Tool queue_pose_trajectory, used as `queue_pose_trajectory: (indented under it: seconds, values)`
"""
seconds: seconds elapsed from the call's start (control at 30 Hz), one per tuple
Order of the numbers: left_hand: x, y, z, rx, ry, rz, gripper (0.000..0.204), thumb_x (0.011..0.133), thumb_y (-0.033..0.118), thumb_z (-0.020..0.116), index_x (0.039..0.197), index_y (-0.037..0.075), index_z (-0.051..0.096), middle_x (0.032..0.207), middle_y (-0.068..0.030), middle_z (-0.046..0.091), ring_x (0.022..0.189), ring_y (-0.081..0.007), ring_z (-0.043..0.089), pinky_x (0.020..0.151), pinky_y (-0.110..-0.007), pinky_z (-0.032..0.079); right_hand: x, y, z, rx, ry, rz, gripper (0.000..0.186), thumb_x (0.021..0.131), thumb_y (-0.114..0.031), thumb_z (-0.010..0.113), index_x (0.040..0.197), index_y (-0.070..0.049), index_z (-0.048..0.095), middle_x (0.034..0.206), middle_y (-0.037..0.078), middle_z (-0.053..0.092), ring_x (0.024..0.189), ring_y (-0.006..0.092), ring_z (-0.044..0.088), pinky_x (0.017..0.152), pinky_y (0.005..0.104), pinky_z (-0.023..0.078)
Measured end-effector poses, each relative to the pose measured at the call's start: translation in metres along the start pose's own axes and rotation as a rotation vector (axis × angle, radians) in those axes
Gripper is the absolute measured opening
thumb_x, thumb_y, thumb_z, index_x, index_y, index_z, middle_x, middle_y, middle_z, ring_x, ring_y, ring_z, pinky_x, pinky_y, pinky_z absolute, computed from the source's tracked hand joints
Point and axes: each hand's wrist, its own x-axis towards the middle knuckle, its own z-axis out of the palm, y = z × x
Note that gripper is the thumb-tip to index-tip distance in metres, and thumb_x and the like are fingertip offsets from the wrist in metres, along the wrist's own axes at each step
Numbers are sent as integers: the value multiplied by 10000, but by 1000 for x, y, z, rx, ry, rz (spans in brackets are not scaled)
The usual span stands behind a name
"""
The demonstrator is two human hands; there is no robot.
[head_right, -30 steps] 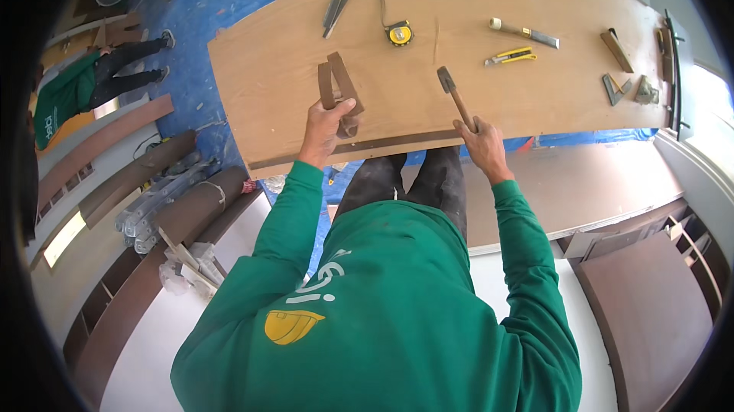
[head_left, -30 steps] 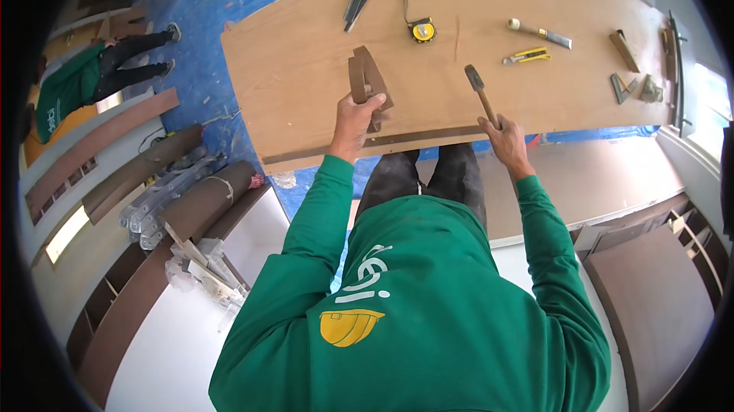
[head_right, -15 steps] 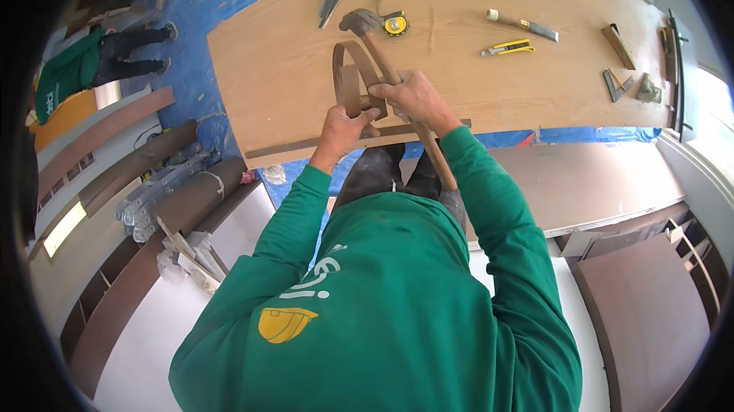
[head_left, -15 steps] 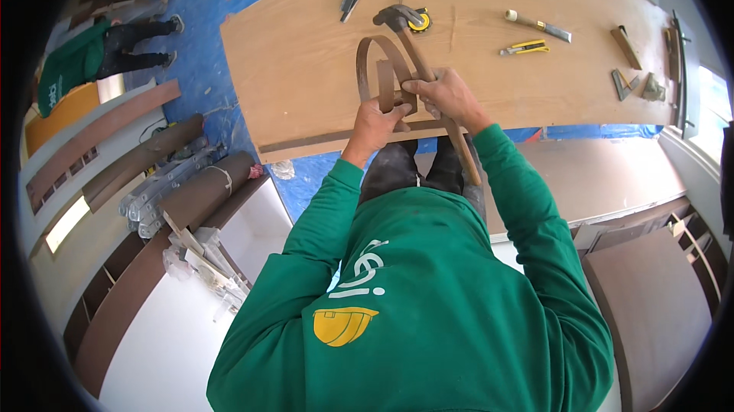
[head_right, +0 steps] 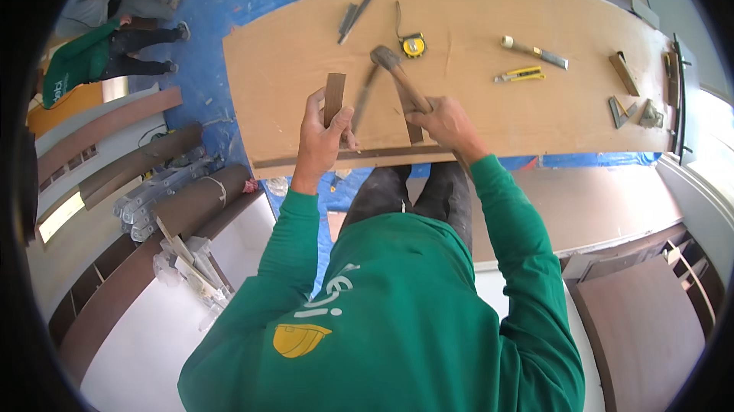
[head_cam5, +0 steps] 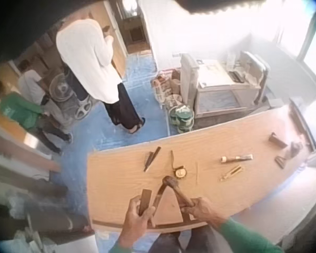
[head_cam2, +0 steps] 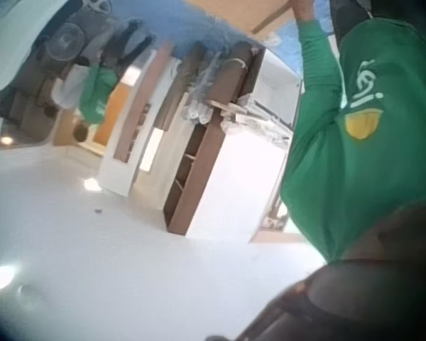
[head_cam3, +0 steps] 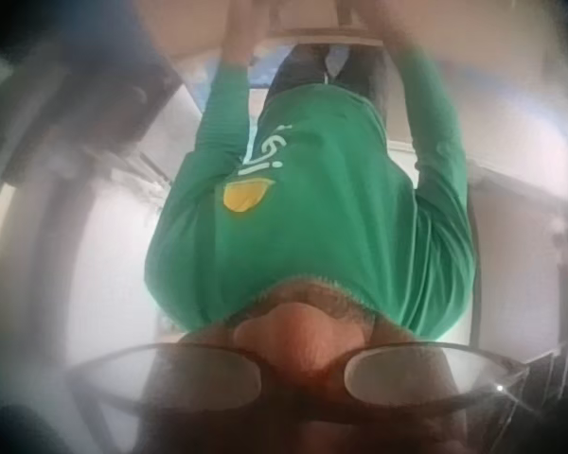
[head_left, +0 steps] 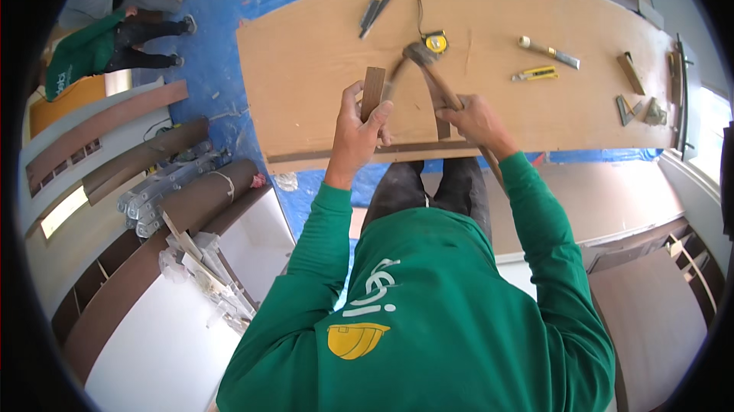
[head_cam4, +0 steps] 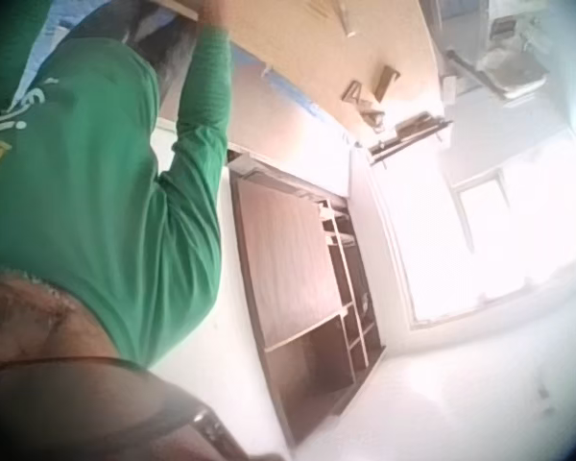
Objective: The person cleans a construction site floor with a broom and dustpan, then measures and cuts a strip of edge banding on a workbench. They apply the banding to the edge of a wooden cabinet door and secure it using a hammer and a wooden block.
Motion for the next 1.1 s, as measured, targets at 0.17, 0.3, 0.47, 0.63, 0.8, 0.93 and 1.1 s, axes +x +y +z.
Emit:
queue_pose_trajectory:
  seconds: [0.17,0.3,0.47,0.63,0.8,0.93,1.1]
  values:
    - [6,24,-22,80,-2,167,402,1054,171,750,1379,-16,605,934,-28,662,763,-89,610,718,-276,527,-18,-1,-2,-35,46,-71,448,914,-370,845,912,59,717,659,135,522,622,243,502,632,473,442]
    - [-3,58,-38,98,-129,110,335,1077,274,737,1267,1,693,821,-7,631,715,-98,594,671,-287,505,-40,-11,-2,-186,179,-245,394,964,-325,805,1031,41,674,723,230,609,655,396,576,647,519,453]
    - [-16,80,-49,86,-326,47,300,1080,269,720,1240,15,719,811,-28,671,702,-127,633,650,-294,501,-77,-23,-28,-216,203,-535,245,1000,-213,739,1093,-4,651,824,259,675,803,501,657,688,579,473]
    - [-25,116,-42,162,-573,-162,234,1067,178,702,1193,-18,732,853,-68,723,723,-154,673,658,-313,529,-96,-39,-45,-634,369,-657,222,938,-278,790,1036,-97,708,808,133,689,764,393,689,643,511,504]
    - [-29,121,-30,190,-671,-279,236,1057,154,701,1163,-52,746,828,-85,724,744,-149,675,670,-308,550,-110,-53,-50,-826,296,-676,250,910,-351,814,962,-130,709,763,92,653,711,351,690,607,497,497]
    - [-24,123,-30,315,-796,-309,224,1068,146,683,1149,-51,750,838,-63,716,748,-135,657,691,-293,539,-118,-57,-50,-814,325,-711,234,886,-323,832,947,-115,744,736,101,667,700,352,698,607,488,522]
    - [-17,121,-32,372,-858,-327,238,1042,141,718,1145,-70,757,847,-76,738,800,-168,708,730,-299,573,-124,-58,-64,-819,302,-725,212,873,-296,832,941,-117,742,752,95,670,713,354,702,617,487,530]
